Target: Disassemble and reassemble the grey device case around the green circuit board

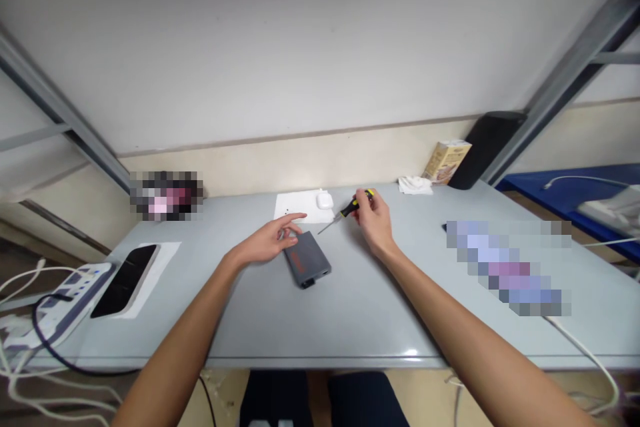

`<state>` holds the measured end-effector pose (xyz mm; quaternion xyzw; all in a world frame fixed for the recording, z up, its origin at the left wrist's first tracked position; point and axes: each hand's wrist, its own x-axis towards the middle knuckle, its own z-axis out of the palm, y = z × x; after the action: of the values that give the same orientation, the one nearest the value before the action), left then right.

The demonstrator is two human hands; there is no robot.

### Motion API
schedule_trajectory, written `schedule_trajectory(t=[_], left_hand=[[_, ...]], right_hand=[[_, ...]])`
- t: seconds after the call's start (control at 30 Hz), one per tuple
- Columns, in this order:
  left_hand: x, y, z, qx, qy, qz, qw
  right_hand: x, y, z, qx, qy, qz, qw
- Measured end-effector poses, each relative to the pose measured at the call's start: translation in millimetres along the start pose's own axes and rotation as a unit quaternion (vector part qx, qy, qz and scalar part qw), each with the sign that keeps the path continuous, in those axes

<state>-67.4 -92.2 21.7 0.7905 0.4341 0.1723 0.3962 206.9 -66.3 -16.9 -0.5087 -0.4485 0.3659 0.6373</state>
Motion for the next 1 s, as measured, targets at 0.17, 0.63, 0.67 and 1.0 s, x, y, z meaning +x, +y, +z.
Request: schedule_trajectory(t=[0.17,0.63,0.67,1.0], left_hand=[[5.6,-6.9,3.3,-0.033,0.033,0.017,0.999],[6.3,-4.4,17.0,0.115,0.097,0.061,0.987],[6.3,-5.0,17.2,0.126,0.097,0.06,0.985],[2.3,5.3,17.8,0.141,0.12,0.084,0.979]], right_hand=[[-10.9,-9.4,4.4,-0.027,-0.088,-0.024,0.995],[-9.6,-3.4,3.7,-0.005,-0.067,-0.011,0.998],[-9.7,-3.2,3.9,-0.004,-0.068,-0.011,0.998],[-11.3,-3.6,3.4,0.005,-0.064,-0.007,0.998]])
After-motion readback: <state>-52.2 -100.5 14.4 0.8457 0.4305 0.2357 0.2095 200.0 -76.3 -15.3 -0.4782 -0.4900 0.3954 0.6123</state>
